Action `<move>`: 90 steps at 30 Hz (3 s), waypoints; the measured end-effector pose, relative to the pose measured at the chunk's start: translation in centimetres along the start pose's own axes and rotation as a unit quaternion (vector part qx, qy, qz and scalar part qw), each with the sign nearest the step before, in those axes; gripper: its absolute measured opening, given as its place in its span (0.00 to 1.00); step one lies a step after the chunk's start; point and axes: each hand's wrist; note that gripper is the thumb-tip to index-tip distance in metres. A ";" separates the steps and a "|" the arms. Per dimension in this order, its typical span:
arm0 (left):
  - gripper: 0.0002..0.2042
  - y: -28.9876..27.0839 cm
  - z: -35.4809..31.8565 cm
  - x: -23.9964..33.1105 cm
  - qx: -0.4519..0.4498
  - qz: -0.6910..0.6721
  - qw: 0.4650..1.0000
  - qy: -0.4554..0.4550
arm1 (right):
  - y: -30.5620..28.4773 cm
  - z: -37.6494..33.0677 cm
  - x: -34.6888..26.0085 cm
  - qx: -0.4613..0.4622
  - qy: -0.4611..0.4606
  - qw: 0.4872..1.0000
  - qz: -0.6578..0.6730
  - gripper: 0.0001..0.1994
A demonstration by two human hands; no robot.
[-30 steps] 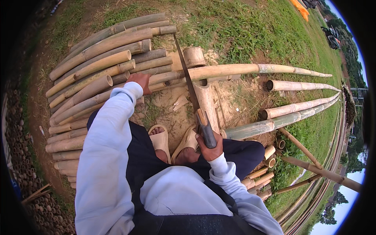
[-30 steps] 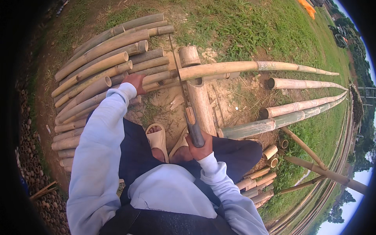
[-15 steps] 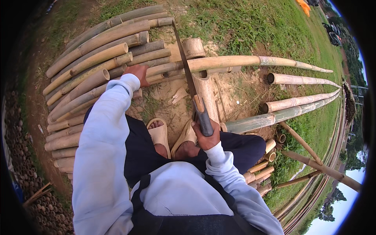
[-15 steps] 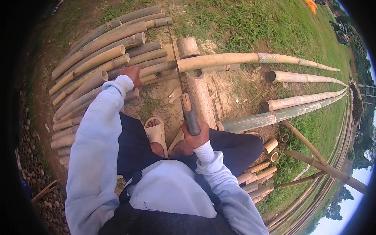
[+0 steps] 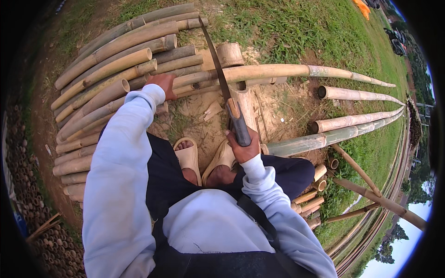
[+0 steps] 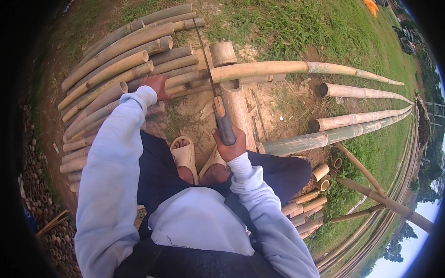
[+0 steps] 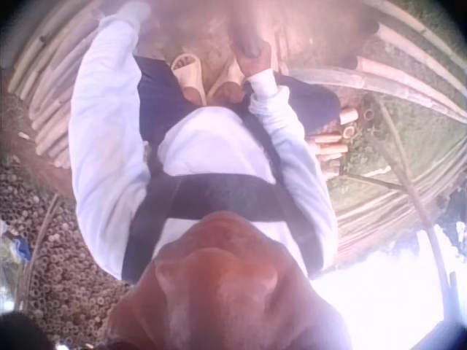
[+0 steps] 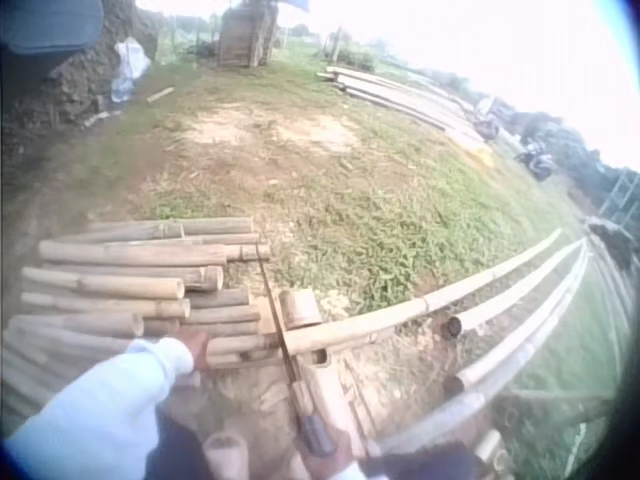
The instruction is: The person sits on the ground and uses a machete to chop bamboo poles into shorter sections. They repeatedly position each pole on a wooden support, strike it with the machete, and place the cut pieces into a growing pile.
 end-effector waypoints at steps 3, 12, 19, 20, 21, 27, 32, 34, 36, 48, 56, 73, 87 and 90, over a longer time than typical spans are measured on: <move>0.35 -0.1 -0.9 -0.1 0.006 0.011 1.000 -0.022 | -3.1 -11.8 0.2 -0.042 0.016 0.999 -0.019 0.19; 0.38 -0.8 0.4 0.1 0.007 -0.003 1.000 -0.019 | 0.6 4.7 0.4 -0.007 -0.028 1.000 -0.004 0.09; 0.37 0.0 -0.7 -0.5 0.019 -0.003 1.000 -0.013 | -2.7 -12.9 -0.3 -0.027 0.006 0.999 -0.041 0.14; 0.37 0.3 -1.0 -0.4 0.027 -0.001 1.000 -0.010 | -3.0 -14.4 -1.2 -0.019 0.016 0.999 -0.047 0.15; 0.37 0.5 -1.1 -0.3 0.035 0.000 0.999 -0.008 | -3.2 -15.0 -1.8 -0.011 0.026 0.998 -0.053 0.15; 0.38 -1.1 0.3 0.2 0.010 0.001 1.000 -0.010 | 0.0 1.7 1.4 0.006 -0.017 1.000 0.021 0.09; 0.39 -0.3 0.1 -0.6 0.004 -0.012 1.000 0.000 | -0.7 -6.5 0.6 -0.012 0.029 0.999 -0.007 0.05; 0.40 0.1 -0.4 -0.6 0.002 -0.026 1.000 -0.008 | -2.7 -13.7 -0.9 -0.019 0.023 0.999 -0.023 0.12; 0.40 -0.4 -0.7 -0.2 0.005 -0.022 1.000 -0.017 | -3.8 -15.6 -1.6 -0.037 0.051 0.997 -0.051 0.15; 0.53 2.8 -1.7 0.4 0.044 -0.023 0.998 -0.037 | 0.6 0.7 4.5 0.013 -0.031 0.999 -0.002 0.09; 0.40 2.0 -1.4 0.6 0.120 -0.028 0.992 -0.022 | 0.9 0.4 3.1 0.016 -0.006 1.000 -0.001 0.10; 0.27 1.6 -0.3 1.3 0.048 -0.006 0.997 -0.056 | -4.6 -15.3 -2.5 -0.029 0.049 0.996 -0.066 0.11; 0.32 3.0 1.3 1.1 0.071 0.027 0.996 -0.057 | -1.0 -6.1 2.4 -0.006 0.024 1.000 -0.005 0.11; 0.35 3.1 1.4 0.6 0.086 -0.012 0.995 -0.054 | -4.5 -16.0 1.5 -0.018 0.017 0.999 -0.021 0.21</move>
Point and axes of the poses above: each hand's wrist, its own z-axis towards the middle knuckle, its own y-axis out of the palm, x = y × z, and after that the axes turned 4 degrees about -x, right-handed
